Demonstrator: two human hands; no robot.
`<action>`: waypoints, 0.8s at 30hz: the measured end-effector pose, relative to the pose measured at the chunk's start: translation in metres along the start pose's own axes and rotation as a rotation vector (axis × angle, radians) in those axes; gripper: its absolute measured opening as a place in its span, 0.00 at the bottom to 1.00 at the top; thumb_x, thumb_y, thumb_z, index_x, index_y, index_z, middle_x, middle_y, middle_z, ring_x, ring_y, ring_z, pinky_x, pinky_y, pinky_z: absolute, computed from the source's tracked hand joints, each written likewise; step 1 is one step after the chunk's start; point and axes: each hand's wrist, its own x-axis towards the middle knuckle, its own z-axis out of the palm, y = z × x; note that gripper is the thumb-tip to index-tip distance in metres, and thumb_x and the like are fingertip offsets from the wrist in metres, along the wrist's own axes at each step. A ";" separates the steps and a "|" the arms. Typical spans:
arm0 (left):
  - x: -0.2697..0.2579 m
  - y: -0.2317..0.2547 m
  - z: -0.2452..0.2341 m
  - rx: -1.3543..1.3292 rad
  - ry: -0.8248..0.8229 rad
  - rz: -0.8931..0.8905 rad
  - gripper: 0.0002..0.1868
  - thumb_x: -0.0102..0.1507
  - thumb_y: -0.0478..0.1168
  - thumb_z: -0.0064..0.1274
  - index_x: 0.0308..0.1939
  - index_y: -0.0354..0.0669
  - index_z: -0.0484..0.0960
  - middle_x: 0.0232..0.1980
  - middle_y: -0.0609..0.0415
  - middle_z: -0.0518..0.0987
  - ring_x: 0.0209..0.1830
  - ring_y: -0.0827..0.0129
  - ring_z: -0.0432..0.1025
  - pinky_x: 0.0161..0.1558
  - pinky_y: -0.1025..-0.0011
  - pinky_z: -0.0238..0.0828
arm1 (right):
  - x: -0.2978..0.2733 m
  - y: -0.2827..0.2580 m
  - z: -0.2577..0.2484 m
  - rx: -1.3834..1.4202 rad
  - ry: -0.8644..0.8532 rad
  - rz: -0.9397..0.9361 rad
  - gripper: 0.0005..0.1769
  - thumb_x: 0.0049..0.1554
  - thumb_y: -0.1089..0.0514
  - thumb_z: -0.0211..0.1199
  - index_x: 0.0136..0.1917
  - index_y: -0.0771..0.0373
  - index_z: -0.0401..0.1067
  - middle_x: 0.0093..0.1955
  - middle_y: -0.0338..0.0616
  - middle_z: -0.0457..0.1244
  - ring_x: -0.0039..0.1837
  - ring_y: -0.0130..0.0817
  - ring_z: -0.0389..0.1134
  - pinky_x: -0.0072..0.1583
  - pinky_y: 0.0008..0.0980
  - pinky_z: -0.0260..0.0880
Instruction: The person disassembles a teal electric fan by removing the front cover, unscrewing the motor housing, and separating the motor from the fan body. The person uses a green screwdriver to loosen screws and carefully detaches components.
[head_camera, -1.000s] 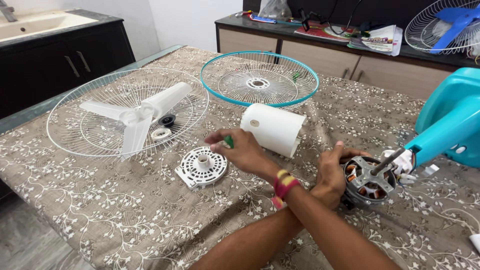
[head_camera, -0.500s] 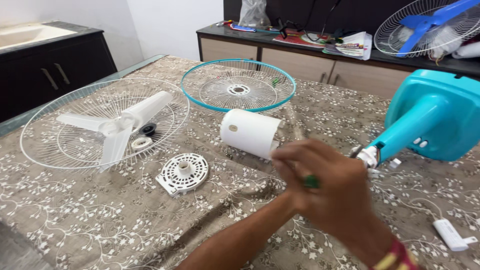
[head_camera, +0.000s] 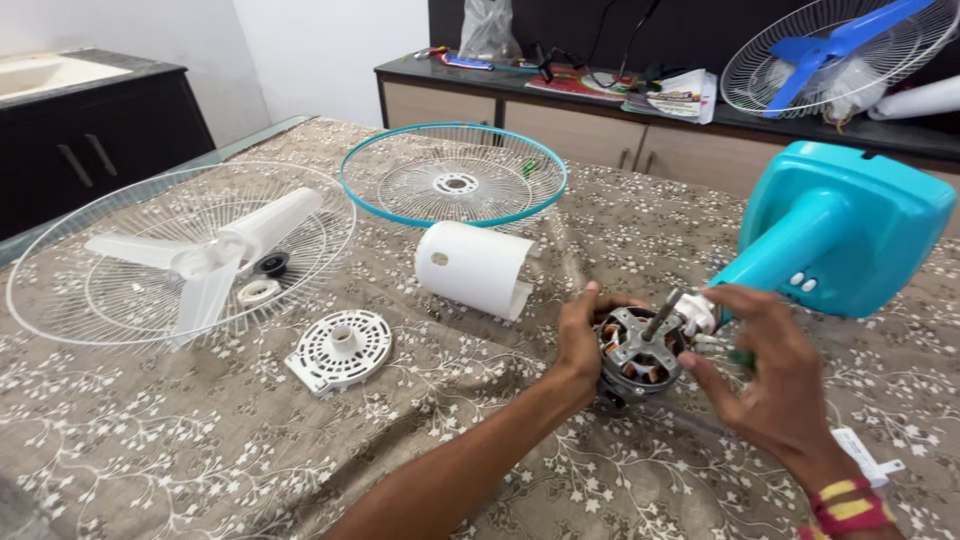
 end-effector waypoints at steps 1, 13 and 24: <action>-0.001 0.000 0.000 0.006 -0.011 0.012 0.36 0.75 0.54 0.22 0.42 0.31 0.84 0.38 0.41 0.85 0.31 0.66 0.81 0.38 0.68 0.82 | 0.001 0.002 -0.001 0.065 -0.070 -0.017 0.37 0.50 0.41 0.71 0.70 0.51 0.68 0.67 0.48 0.65 0.56 0.40 0.67 0.51 0.41 0.76; 0.001 0.000 -0.008 0.176 0.026 0.011 0.36 0.72 0.59 0.25 0.42 0.37 0.85 0.36 0.42 0.85 0.28 0.62 0.80 0.32 0.66 0.81 | 0.010 0.007 0.004 -0.036 -0.349 0.020 0.56 0.37 0.19 0.62 0.74 0.43 0.62 0.79 0.36 0.54 0.72 0.54 0.62 0.69 0.59 0.63; -0.018 0.069 0.008 0.591 -0.355 0.567 0.37 0.68 0.65 0.35 0.53 0.35 0.83 0.46 0.45 0.81 0.44 0.63 0.76 0.43 0.66 0.76 | 0.014 -0.005 0.000 -0.117 -0.416 0.092 0.56 0.37 0.21 0.62 0.76 0.37 0.61 0.81 0.30 0.52 0.65 0.54 0.69 0.63 0.55 0.71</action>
